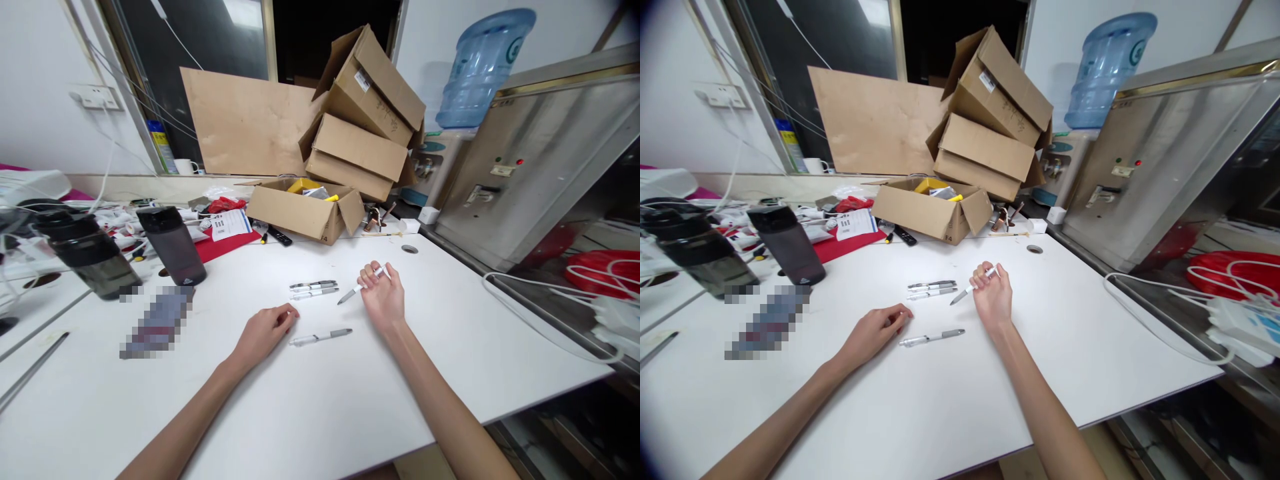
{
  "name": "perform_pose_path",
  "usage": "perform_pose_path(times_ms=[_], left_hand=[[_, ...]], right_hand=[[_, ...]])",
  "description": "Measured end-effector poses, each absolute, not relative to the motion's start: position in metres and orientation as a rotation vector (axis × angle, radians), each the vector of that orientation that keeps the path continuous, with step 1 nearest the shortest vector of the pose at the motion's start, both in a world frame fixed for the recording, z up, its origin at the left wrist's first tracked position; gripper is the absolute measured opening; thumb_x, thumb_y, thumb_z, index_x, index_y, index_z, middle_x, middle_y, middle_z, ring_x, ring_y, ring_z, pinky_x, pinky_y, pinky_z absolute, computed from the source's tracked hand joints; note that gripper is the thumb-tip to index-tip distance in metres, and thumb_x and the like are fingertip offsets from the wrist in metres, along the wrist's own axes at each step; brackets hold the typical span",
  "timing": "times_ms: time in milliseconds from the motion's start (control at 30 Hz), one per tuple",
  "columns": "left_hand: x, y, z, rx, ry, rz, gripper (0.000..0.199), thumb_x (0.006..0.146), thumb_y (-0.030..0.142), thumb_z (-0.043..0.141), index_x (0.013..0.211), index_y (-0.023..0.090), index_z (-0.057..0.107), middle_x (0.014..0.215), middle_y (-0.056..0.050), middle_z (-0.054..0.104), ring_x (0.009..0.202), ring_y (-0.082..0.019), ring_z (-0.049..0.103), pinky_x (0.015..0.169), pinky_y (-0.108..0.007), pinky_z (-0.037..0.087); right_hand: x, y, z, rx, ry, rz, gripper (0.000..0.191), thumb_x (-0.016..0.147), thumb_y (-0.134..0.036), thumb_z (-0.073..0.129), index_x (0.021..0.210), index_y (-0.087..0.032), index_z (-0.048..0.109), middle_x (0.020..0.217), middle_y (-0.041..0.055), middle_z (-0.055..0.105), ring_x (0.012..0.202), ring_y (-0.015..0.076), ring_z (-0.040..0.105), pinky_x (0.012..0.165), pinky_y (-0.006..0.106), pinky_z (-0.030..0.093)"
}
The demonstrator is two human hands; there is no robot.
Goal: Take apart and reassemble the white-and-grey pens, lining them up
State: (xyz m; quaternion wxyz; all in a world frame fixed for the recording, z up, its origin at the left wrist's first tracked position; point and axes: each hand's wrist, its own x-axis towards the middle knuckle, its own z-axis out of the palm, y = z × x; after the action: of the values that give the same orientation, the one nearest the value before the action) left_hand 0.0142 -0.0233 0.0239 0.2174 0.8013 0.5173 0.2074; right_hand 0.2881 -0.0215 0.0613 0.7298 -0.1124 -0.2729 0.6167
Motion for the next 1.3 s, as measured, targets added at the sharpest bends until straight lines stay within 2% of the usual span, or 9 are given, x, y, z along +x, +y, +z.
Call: perform_pose_path(times_ms=[100,400,567,1033,1167,1300], left_hand=[[0.014,-0.023,0.024,2.222,1.439,0.570,0.029,0.099,0.038,0.042,0.100,0.031,0.070,0.072,0.003,0.066,0.070,-0.020,0.060,0.065,-0.027,0.034],[0.015,-0.024,0.025,2.222,1.438,0.561,0.030,0.099,0.039,0.041,0.100,0.030,0.070,0.073,0.003,0.065,0.070,-0.019,0.060,0.065,-0.028,0.035],[0.015,-0.025,0.026,2.226,1.436,0.566,0.031,0.099,0.040,0.041,0.100,0.029,0.070,0.073,0.002,0.066,0.070,-0.020,0.060,0.065,-0.028,0.035],[0.015,-0.025,0.026,2.233,1.428,0.590,0.033,0.099,0.043,0.041,0.098,0.029,0.071,0.071,0.001,0.066,0.069,-0.021,0.061,0.064,-0.027,0.036],[0.016,-0.026,0.027,2.226,1.431,0.602,0.032,0.098,0.041,0.041,0.098,0.029,0.070,0.073,0.001,0.067,0.070,-0.021,0.061,0.065,-0.028,0.037],[0.016,-0.028,0.027,2.182,1.425,0.672,0.028,0.097,0.041,0.044,0.104,0.029,0.069,0.080,0.001,0.069,0.070,-0.020,0.061,0.067,-0.028,0.040]], right_hand=[[0.288,-0.022,0.061,-0.238,-0.606,1.366,0.025,0.098,-0.026,0.040,0.077,-0.020,0.053,0.072,-0.0037,0.020,0.059,0.0141,0.029,0.055,0.024,0.038],[0.284,-0.024,0.063,-0.254,-0.621,1.384,0.023,0.098,-0.023,0.040,0.078,-0.021,0.052,0.070,-0.0035,0.022,0.058,0.0146,0.029,0.056,0.024,0.040],[0.285,-0.025,0.064,-0.236,-0.628,1.390,0.026,0.100,-0.030,0.041,0.079,-0.021,0.052,0.071,-0.0035,0.021,0.059,0.0145,0.029,0.056,0.024,0.040],[0.284,-0.025,0.066,-0.390,-0.713,1.290,0.021,0.096,-0.031,0.044,0.078,-0.024,0.051,0.069,-0.0030,0.022,0.057,0.0164,0.029,0.056,0.028,0.040],[0.282,-0.028,0.068,-0.396,-0.715,1.318,0.024,0.097,-0.036,0.042,0.082,-0.024,0.056,0.071,-0.0015,0.030,0.060,0.0170,0.034,0.059,0.030,0.041],[0.274,-0.029,0.066,-0.436,-0.860,1.334,0.010,0.089,-0.029,0.051,0.087,-0.023,0.059,0.075,0.0008,0.042,0.067,0.0172,0.042,0.068,0.031,0.043]])
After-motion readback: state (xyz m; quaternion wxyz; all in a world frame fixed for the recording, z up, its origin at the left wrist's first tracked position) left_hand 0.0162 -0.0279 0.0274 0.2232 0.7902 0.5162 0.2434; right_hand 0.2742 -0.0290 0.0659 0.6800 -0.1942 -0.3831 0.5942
